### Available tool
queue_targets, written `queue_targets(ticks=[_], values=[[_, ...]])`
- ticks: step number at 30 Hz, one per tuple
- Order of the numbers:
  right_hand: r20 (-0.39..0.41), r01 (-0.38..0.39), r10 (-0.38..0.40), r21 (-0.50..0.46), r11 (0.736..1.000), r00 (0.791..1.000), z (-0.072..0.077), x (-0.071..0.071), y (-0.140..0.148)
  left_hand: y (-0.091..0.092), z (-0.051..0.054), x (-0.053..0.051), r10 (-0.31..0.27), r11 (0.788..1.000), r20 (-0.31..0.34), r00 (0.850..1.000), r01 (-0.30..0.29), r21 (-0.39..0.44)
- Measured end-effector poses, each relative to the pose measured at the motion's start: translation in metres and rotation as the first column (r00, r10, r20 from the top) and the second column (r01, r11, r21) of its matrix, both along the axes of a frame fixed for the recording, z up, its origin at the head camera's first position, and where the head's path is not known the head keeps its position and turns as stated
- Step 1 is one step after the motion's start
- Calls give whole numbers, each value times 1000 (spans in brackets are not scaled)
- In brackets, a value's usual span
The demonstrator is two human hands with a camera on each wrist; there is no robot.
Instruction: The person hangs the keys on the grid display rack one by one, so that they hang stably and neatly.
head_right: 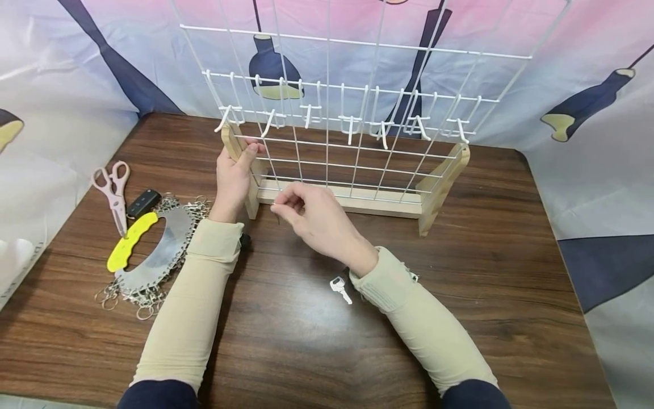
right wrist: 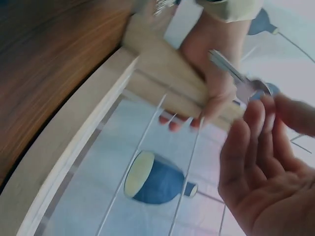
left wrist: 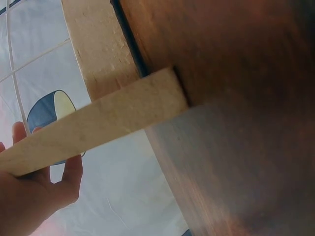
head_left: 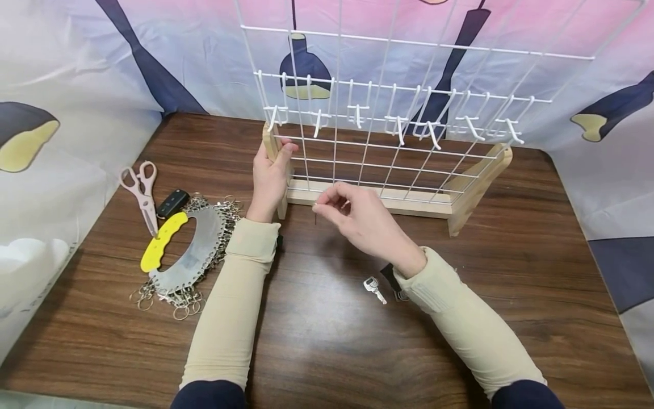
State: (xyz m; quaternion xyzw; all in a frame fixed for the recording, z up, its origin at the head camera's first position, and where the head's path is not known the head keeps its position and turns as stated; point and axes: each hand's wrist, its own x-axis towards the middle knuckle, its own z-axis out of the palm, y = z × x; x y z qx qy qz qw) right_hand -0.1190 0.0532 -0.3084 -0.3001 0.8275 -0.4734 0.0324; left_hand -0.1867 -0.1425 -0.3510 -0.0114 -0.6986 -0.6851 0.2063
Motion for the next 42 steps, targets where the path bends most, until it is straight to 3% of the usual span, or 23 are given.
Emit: queue_targets(ticks=[3,7,12,17,22,24,28,33,36,42], values=[[26,44,-41,-122,992,999,6,-1,-10,1,3,3,-5,1000,16,1000,5,2],[61,83,-68,-282,956,996,11,-3,-25,0,-4,1,-1,1000,4,1000,1,-3],[123,96,-42,-474,875,992,14,-5,-42,-1,-10,-2,-10,1000,-18,1000,10,23],[126,92,-18,-613,785,992,17,-7,-56,0,-9,0,-8,1000,-61,998,8,3],[137,90,8,-690,719,991,20,-10,-66,4,6,13,-4,997,-113,994,-4,-72],[146,89,22,-711,697,989,22,-10,-68,5,13,19,-1,997,-102,995,-7,-83],[154,87,47,-751,654,987,25,-9,-74,5,15,21,16,998,-49,999,-19,-58],[159,97,52,-796,598,986,26,-10,-79,1,3,8,23,1000,-2,1000,-23,16],[167,104,58,-814,571,984,27,-11,-81,-2,-5,1,35,999,14,999,-35,8],[193,108,101,-830,547,976,31,-12,-85,-3,-10,-1,88,995,22,996,-87,-42]])
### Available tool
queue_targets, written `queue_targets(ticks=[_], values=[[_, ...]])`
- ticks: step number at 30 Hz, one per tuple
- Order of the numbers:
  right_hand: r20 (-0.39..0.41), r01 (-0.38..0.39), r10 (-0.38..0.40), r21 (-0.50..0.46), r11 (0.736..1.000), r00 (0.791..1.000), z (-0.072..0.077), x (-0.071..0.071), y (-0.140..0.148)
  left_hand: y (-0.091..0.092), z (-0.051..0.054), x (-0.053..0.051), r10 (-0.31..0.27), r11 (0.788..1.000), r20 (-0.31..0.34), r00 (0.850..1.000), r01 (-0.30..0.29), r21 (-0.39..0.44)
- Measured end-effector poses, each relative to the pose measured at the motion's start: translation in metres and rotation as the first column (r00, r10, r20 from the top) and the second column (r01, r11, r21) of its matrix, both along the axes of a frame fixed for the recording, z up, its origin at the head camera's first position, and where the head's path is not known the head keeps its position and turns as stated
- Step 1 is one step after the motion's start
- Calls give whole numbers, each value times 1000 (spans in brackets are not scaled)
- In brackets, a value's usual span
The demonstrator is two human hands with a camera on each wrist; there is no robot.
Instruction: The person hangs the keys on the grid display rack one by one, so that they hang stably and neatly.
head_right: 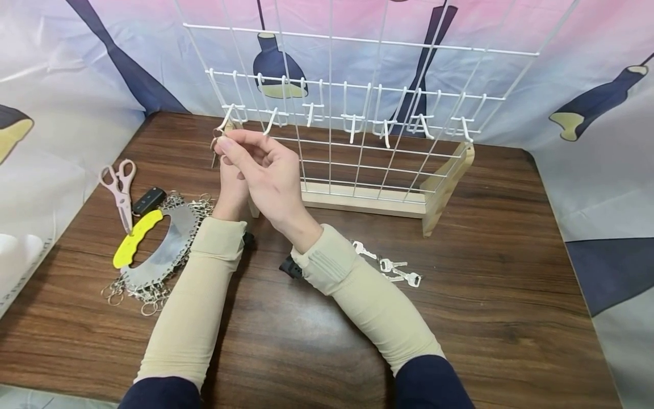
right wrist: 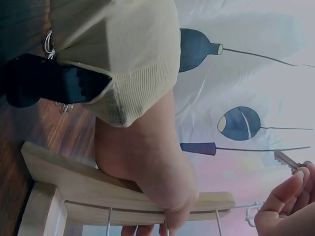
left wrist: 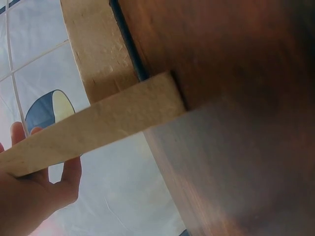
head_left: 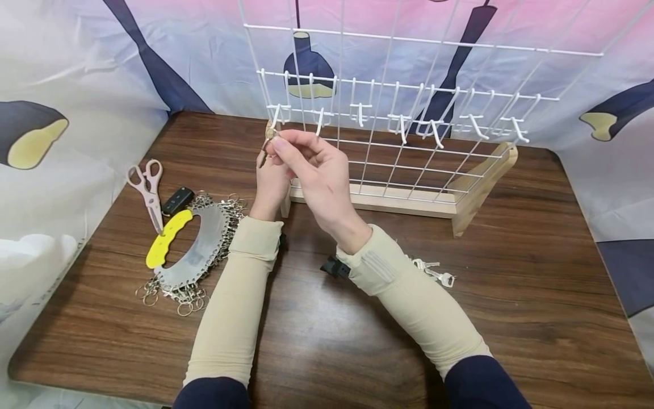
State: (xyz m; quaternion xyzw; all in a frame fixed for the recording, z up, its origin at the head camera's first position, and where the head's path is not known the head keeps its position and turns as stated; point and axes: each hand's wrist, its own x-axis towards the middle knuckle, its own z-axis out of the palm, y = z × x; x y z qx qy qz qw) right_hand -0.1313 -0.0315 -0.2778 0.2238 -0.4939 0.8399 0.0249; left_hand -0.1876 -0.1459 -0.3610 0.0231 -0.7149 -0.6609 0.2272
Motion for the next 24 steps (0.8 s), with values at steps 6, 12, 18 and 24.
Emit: queue_targets(ticks=[6,12,18,24], values=[[32,-3,3,-2,1000,999,0,-2,-3,0,-1,-1,29,999,2,1000,-29,-26],[73,4,-5,6,1000,997,1,-4,-2,-1,-2,-2,-29,997,-27,999,31,67],[104,5,-6,6,1000,995,-1,-6,-1,0,0,-1,-20,1000,-19,1000,20,3],[122,-5,0,39,999,992,-5,-8,5,4,11,6,-16,999,-21,1000,16,-32]])
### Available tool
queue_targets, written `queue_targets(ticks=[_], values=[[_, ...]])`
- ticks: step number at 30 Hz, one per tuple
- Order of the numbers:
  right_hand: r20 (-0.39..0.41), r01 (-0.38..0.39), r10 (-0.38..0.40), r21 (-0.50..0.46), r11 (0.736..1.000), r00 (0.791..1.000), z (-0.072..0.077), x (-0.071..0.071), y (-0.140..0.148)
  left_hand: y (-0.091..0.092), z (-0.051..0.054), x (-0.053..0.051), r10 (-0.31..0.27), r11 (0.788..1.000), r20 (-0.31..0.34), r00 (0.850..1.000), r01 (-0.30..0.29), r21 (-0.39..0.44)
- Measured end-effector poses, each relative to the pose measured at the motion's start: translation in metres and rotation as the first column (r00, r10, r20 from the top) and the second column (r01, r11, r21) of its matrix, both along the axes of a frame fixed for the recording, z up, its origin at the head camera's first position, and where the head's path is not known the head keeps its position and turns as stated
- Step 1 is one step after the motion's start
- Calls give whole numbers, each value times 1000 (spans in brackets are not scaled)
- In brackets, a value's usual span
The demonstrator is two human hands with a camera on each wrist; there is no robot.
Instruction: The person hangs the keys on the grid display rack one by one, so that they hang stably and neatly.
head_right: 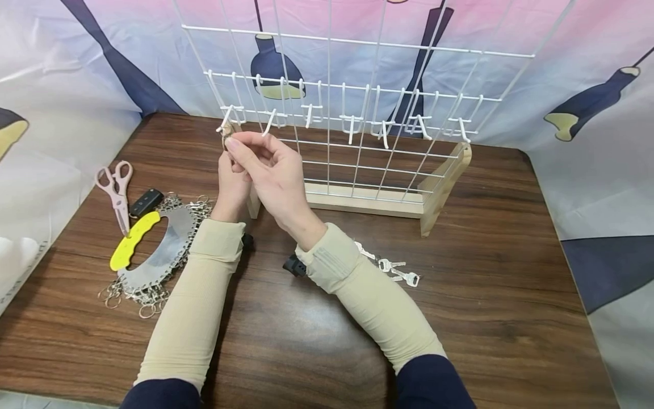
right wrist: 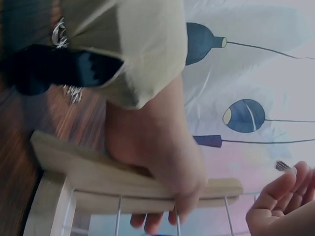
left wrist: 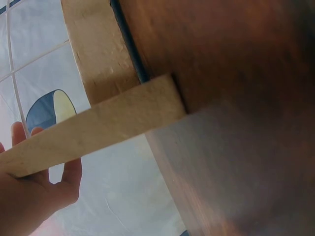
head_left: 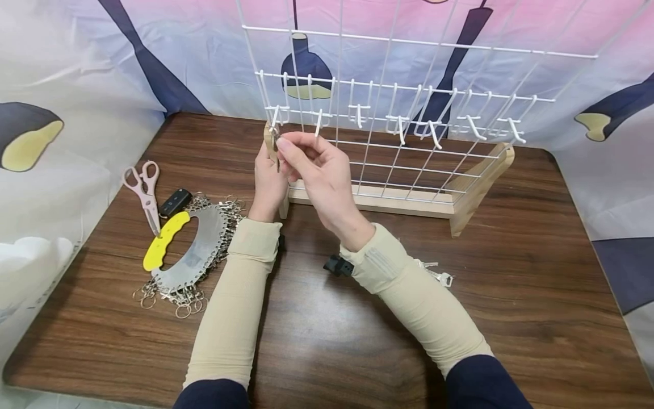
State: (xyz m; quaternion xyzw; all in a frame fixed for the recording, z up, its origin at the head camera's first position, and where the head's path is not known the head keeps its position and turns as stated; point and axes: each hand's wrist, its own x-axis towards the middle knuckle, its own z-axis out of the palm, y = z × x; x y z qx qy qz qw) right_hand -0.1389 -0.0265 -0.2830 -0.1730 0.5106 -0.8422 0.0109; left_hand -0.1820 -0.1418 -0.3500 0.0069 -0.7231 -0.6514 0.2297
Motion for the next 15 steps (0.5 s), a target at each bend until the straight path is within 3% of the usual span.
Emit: queue_targets(ticks=[3,6,9,12,15], values=[[13,-47,46,98,994,999,-2,0,9,-1,0,0,-17,999,-9,1000,18,27],[26,-135,133,283,950,991,-3,2,24,-3,-4,-4,-42,997,-19,999,44,65],[3,-203,234,509,836,972,-3,4,43,-5,-7,-8,-53,996,-7,999,53,75],[-59,-166,288,700,694,956,-4,5,67,-4,-7,-8,-58,994,11,998,57,91],[-63,-115,298,831,545,953,-11,7,94,-3,-6,-8,-68,992,17,998,65,108]])
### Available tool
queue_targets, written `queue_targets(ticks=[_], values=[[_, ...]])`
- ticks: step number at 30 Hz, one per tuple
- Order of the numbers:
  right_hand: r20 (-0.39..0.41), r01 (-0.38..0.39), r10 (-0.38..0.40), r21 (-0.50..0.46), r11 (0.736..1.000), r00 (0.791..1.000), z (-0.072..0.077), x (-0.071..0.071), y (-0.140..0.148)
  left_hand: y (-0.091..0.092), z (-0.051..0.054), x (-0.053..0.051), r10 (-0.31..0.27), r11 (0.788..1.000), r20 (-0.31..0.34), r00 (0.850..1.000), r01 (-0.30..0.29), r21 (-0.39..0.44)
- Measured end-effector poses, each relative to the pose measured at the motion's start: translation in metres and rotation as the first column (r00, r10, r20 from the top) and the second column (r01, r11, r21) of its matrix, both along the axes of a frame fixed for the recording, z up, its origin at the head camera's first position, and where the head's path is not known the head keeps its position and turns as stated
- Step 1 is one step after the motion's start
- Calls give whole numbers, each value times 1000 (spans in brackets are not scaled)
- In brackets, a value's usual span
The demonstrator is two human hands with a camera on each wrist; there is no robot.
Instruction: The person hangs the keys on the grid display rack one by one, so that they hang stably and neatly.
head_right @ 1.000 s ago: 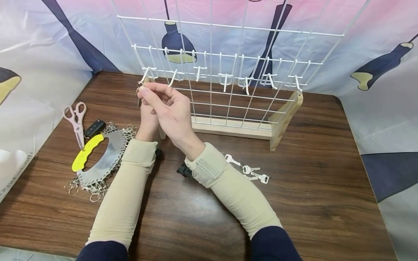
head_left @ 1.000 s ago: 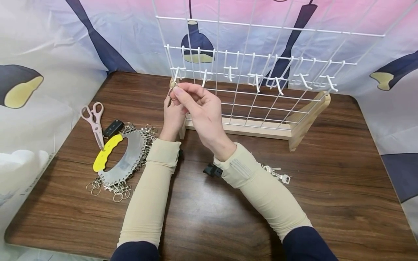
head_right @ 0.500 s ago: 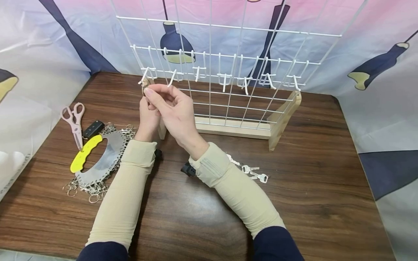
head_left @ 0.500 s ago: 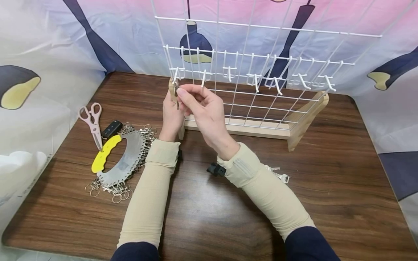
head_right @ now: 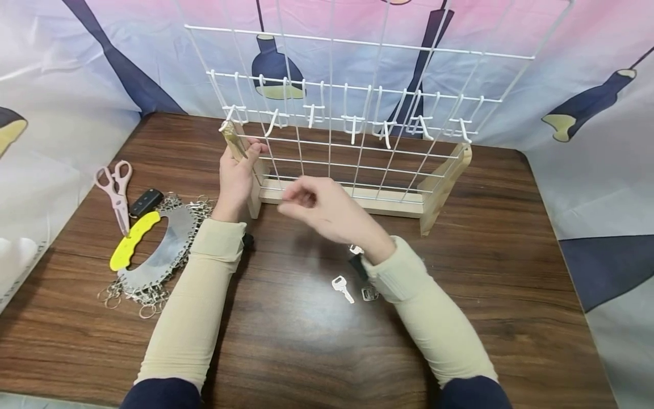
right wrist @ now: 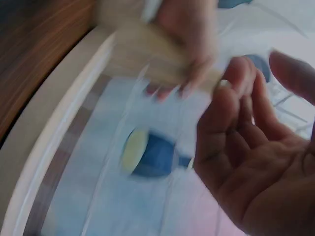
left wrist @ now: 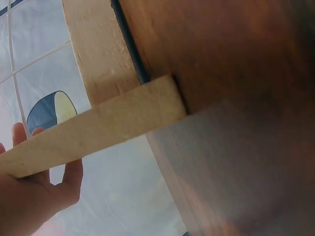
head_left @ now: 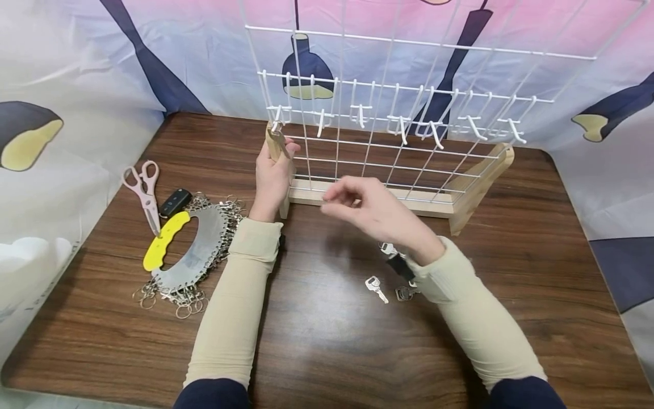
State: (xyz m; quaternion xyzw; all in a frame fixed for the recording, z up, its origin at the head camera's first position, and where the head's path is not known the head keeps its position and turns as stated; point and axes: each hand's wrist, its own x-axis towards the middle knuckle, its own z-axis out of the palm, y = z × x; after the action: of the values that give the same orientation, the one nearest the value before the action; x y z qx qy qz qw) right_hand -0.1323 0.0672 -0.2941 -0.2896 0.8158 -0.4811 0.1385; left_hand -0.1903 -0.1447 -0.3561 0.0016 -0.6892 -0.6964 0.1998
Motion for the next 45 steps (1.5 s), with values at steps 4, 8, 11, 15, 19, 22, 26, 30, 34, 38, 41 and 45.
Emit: queue_targets(ticks=[4,8,11,15,19,22,26,30,34,38,41,45], values=[[-56,15,-1,251,968,998,-19,-4,35,1,2,0,7,1000,5,1000,-7,-11],[-126,38,28,492,870,992,-39,-7,59,0,1,0,12,1000,4,1000,-12,-10],[-121,26,60,607,794,991,-50,-7,68,0,0,0,6,1000,-2,1000,-6,20],[-102,3,85,656,754,991,-59,-6,72,2,0,0,0,999,-7,1000,1,50],[-99,3,84,664,747,992,-63,-8,71,2,0,1,-1,999,-13,1000,2,37],[-87,-3,83,670,742,993,-64,-10,70,1,-1,0,0,1000,-11,1000,1,17],[-77,-18,96,677,736,992,-64,-12,69,1,-1,0,13,999,6,1000,-13,-31],[-93,-19,112,683,730,989,-65,-13,70,1,0,1,11,999,8,1000,-11,-42],[-103,-22,127,686,727,987,-66,-13,71,1,1,1,0,999,-9,1000,-1,-33],[-101,-32,140,689,724,985,-68,-13,70,0,0,1,-3,1000,-9,1000,3,-24],[-97,-35,140,691,722,985,-69,-12,70,0,-1,0,-1,1000,5,1000,1,-12],[-99,-30,135,688,726,986,-69,-12,71,1,-1,1,-13,1000,-17,1000,13,11]])
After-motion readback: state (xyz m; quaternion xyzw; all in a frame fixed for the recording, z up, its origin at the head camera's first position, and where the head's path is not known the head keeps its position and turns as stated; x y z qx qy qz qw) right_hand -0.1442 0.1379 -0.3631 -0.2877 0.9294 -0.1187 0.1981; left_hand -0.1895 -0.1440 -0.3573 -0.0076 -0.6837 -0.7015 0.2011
